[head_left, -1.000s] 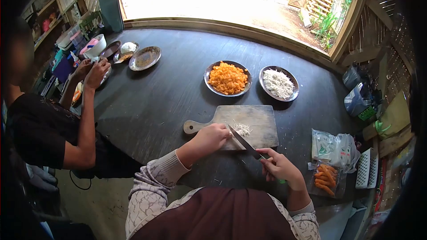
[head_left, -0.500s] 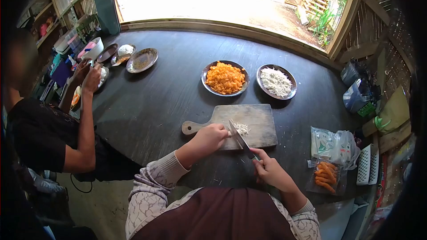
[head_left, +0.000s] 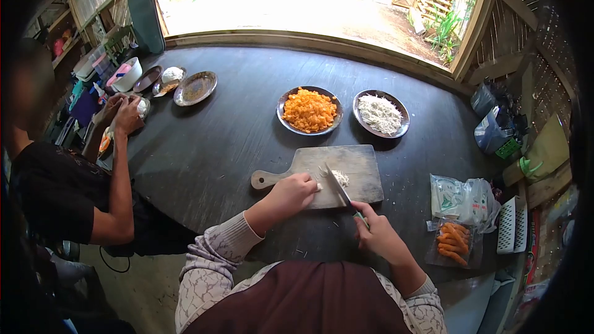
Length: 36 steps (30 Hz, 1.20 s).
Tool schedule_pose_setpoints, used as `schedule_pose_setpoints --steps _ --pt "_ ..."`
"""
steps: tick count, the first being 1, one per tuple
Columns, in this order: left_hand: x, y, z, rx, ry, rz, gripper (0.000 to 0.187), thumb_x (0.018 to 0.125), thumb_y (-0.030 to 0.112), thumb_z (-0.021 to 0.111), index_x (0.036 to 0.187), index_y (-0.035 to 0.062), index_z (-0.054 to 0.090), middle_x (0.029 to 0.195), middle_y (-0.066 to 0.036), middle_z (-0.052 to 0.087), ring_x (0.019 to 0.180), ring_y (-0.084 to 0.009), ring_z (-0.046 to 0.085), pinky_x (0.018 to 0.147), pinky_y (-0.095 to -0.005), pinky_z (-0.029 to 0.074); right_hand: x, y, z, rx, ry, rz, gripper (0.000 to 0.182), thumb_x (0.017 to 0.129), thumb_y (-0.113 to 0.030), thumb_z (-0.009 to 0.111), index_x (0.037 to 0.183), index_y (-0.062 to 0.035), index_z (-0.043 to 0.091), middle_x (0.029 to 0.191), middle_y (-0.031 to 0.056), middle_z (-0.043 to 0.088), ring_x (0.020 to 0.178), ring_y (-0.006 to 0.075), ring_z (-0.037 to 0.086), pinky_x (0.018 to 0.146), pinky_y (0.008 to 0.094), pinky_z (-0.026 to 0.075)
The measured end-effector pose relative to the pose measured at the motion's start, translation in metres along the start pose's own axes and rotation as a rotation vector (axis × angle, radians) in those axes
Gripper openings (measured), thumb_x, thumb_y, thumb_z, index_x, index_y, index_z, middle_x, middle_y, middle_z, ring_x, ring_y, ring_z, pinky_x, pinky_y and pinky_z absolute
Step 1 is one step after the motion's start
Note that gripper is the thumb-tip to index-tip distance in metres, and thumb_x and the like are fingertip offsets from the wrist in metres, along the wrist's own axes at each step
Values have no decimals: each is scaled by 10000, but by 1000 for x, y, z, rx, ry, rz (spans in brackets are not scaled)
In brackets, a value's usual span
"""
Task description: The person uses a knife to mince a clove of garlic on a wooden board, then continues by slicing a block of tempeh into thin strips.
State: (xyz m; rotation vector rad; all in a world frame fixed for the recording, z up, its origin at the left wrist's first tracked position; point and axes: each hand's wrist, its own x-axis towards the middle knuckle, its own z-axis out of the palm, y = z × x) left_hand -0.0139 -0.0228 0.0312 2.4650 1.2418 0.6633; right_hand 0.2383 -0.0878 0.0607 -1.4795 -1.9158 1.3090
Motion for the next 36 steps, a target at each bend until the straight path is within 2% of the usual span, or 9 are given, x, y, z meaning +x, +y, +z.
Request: schedule_pose_setpoints --steps 3,6,8,15,17,20,25,27,36 --pt "2 2 6 -25 42 34 94 819 111 622 853 24 631 824 -127 591 773 -308 604 691 -400 491 0 2 -4 94 68 70 377 956 -146 479 1328 -104 435 629 52 571 480 113 562 459 266 457" --pt "5 5 14 -16 48 55 87 815 103 621 861 30 630 840 -124 587 778 -301 603 695 -391 492 1 7 -3 -56 105 -63 361 949 -130 488 1308 -95 456 614 63 562 495 124 563 494 292 460" --pt "7 8 19 -17 50 55 119 810 129 601 889 45 630 868 -113 569 851 -288 594 723 -390 502 0 7 0 -58 83 -80 361 944 -123 493 1303 -94 458 606 71 560 496 134 557 504 301 456" --pt "8 16 21 -40 58 41 149 793 113 604 911 24 622 928 -109 577 894 -283 585 764 -383 498 -3 0 2 -90 94 -115 354 919 -87 513 1272 -100 488 587 140 542 492 189 523 531 317 438" --pt "11 19 22 114 259 204 141 781 96 623 894 13 614 966 -121 582 921 -298 582 802 -374 485 -3 0 2 -92 107 -125 348 917 -86 518 1264 -99 498 590 148 537 496 196 520 537 317 436" --pt "11 17 29 114 102 114 147 771 88 620 892 5 614 1005 -129 578 966 -300 572 829 -374 479 -3 3 3 -100 120 -151 338 914 -90 528 1252 -99 515 595 157 530 505 206 514 549 317 436" --pt "9 20 27 82 15 35 168 752 59 624 911 6 621 991 -118 592 959 -295 582 830 -367 486 -3 4 4 -92 130 -179 338 915 -100 538 1252 -96 521 611 162 532 514 210 508 563 318 440" --pt "9 19 27 78 15 39 182 746 48 627 922 1 622 988 -115 597 958 -293 586 829 -367 490 -4 1 3 -88 97 -159 364 888 -91 531 1252 -84 517 727 256 596 665 404 610 615 424 472" --pt "9 19 25 7 44 26 217 731 22 628 947 6 646 1016 -115 619 969 -290 601 830 -371 499 -4 3 10 -194 123 -165 359 880 -111 508 1238 -88 522 744 237 616 701 397 624 634 466 489"
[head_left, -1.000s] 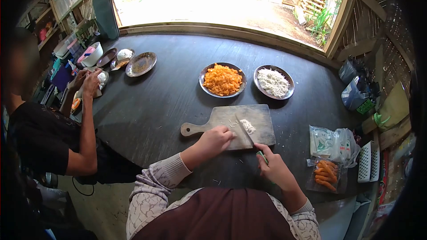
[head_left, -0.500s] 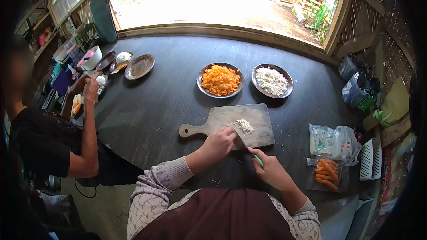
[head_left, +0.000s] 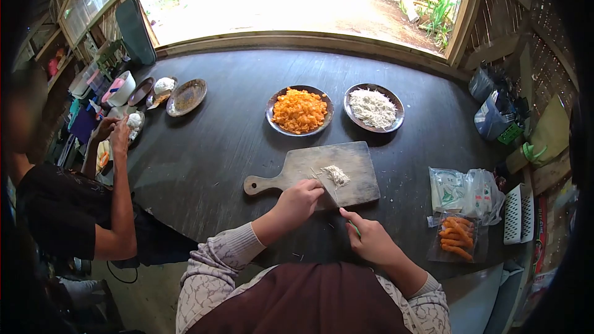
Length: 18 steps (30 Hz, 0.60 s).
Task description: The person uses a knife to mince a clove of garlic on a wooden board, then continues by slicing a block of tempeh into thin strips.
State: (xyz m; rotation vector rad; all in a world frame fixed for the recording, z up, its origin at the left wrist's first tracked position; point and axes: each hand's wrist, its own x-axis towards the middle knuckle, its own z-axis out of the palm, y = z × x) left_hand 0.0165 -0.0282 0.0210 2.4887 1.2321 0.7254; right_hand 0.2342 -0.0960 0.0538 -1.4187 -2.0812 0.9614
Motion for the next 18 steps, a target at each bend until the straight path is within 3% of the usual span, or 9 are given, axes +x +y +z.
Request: schedule_pose_setpoints --steps 4,6,9,13,15,18 --pt "1 0 0 -10 1 -9 193 732 14 620 921 -1 655 1002 -114 625 957 -288 606 828 -371 498 0 6 4 20 21 -45 355 879 -110 510 1232 -86 525 735 232 618 676 396 623 616 469 488" --pt "2 0 -1 -20 9 -10 189 732 11 617 917 -3 656 999 -114 627 954 -288 607 827 -371 498 2 6 5 40 14 -33 355 881 -58 529 1236 -76 525 704 223 594 629 370 618 595 406 479" --pt "2 1 -2 -26 -5 -19 190 732 8 615 916 -4 656 1003 -114 626 956 -289 606 823 -368 499 9 9 8 51 13 -40 358 883 -52 527 1240 -76 524 693 229 587 617 368 615 594 392 482" --pt "3 0 -2 -31 8 -6 188 732 4 614 915 -5 657 1002 -117 627 956 -291 606 820 -366 500 7 3 3 126 35 -51 359 862 -67 526 1220 -69 530 672 238 588 601 395 606 558 446 480" --pt "2 1 -2 -30 11 -15 186 733 4 614 914 -4 658 1001 -118 628 956 -292 606 820 -366 501 4 0 0 102 -5 10 337 889 -54 529 1225 -69 535 668 220 577 562 355 594 567 359 470" --pt "1 -1 0 -19 27 8 184 743 30 578 910 15 653 953 -92 612 926 -277 592 797 -367 500 1 0 -2 120 -11 12 338 889 -56 530 1227 -73 535 659 217 572 549 348 589 559 357 466"
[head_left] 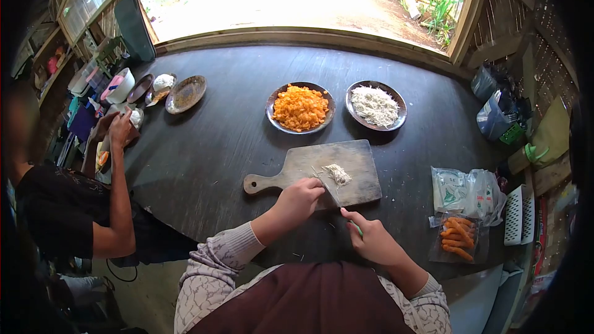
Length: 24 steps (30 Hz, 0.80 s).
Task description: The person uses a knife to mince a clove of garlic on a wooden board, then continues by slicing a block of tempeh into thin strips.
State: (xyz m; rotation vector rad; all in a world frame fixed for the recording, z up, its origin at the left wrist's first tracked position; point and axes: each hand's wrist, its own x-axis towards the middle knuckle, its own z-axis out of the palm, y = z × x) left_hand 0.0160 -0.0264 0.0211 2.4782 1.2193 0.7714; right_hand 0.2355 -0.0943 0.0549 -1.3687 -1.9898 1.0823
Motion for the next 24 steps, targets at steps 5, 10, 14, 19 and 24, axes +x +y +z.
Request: schedule_pose_setpoints --steps 5,10,14,19,24 --pt "2 0 -2 -17 -45 -33 180 737 5 613 910 -3 663 1008 -117 630 954 -290 607 829 -367 498 9 7 8 -41 30 -43 348 863 -54 524 1209 -74 538 678 246 585 618 406 605 560 446 476" --pt "2 1 -3 -23 -29 -27 175 742 5 607 907 -2 664 1010 -115 630 955 -288 607 833 -367 496 6 -2 -1 -8 3 -29 355 866 -56 525 1221 -77 528 691 246 590 636 407 609 570 447 477" --pt "2 0 -2 -16 -37 -27 182 741 7 605 912 -2 665 1013 -114 630 962 -288 605 837 -366 496 7 9 6 10 0 -6 349 881 -58 531 1229 -87 529 669 230 574 577 365 591 556 391 464" --pt "2 1 -4 -16 -52 -27 188 739 11 607 916 0 668 1017 -117 630 971 -288 603 844 -363 493 10 10 9 54 67 -74 341 898 -68 533 1237 -101 535 633 210 549 507 305 566 535 339 447" --pt "1 -1 -3 -15 -51 -32 189 738 13 611 918 2 669 1021 -117 629 970 -285 604 845 -363 493 6 0 -4 97 -57 82 355 886 -71 532 1241 -92 527 645 246 562 560 373 594 554 378 468"
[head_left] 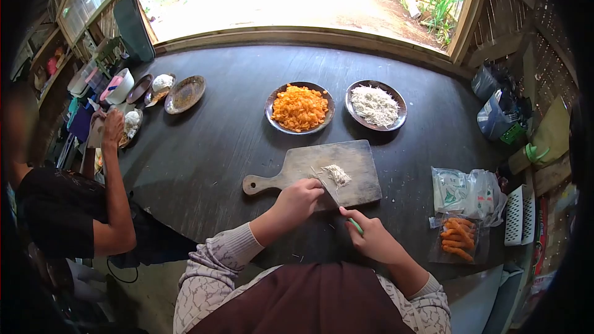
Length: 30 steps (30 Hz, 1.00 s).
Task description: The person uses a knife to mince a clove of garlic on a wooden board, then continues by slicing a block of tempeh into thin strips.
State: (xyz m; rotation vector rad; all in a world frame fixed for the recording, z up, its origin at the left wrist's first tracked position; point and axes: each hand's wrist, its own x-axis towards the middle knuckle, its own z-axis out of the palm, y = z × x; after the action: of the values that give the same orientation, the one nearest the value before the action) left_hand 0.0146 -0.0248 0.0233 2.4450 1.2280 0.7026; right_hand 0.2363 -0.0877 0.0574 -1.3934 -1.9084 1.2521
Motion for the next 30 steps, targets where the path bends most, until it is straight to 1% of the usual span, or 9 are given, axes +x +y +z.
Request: schedule_pose_setpoints --steps 7,9,10,16,22,24,25,27,30 --pt "0 1 -1 9 1 7 191 738 15 612 919 3 670 1025 -114 631 973 -279 607 845 -362 496 -2 1 0 -35 8 -17 358 885 -69 534 1241 -96 528 632 233 555 536 353 590 549 362 459" --pt "0 1 -2 10 17 13 190 738 16 613 919 4 670 1027 -114 631 971 -279 607 843 -361 498 -3 3 -1 22 27 -35 341 901 -87 545 1240 -111 535 598 194 523 463 231 487 525 320 432" --pt "0 2 -3 9 17 10 189 739 16 613 919 4 670 1028 -114 632 969 -281 608 842 -360 499 -2 4 0 24 27 -32 341 901 -87 545 1240 -111 535 598 194 523 463 231 487 525 320 432" --pt "1 3 -3 -4 -16 -13 185 741 15 612 916 3 668 1025 -116 634 967 -287 610 845 -362 498 4 11 8 -26 92 -103 332 901 -92 550 1232 -106 542 604 197 527 467 243 504 528 323 433" --pt "0 2 -2 7 26 22 183 745 14 610 919 4 667 1023 -117 634 964 -288 610 838 -364 500 0 5 4 -10 18 -17 349 899 -85 548 1245 -119 528 605 202 527 476 264 534 527 325 435" --pt "-1 2 -2 2 24 26 182 748 14 609 920 3 666 1025 -119 633 966 -288 610 838 -364 499 4 12 9 2 64 -90 365 894 -90 540 1258 -109 516 633 240 562 563 385 591 556 402 467" --pt "-1 2 -2 2 28 27 182 742 16 592 912 1 657 1003 -112 629 950 -285 605 829 -364 495 4 13 10 5 65 -85 365 894 -90 540 1258 -109 516 633 240 562 563 385 591 556 402 467" --pt "0 3 -2 5 35 36 183 737 17 576 903 -1 648 982 -104 625 934 -282 601 820 -364 491 6 12 10 6 90 -87 338 909 -100 542 1247 -113 527 592 180 522 466 230 488 532 316 434" --pt "0 2 -2 1 55 47 187 734 19 573 905 -1 648 987 -106 626 933 -285 601 820 -365 492 -1 3 4 -2 34 -23 336 911 -100 540 1246 -112 530 589 172 520 464 225 489 531 312 430"
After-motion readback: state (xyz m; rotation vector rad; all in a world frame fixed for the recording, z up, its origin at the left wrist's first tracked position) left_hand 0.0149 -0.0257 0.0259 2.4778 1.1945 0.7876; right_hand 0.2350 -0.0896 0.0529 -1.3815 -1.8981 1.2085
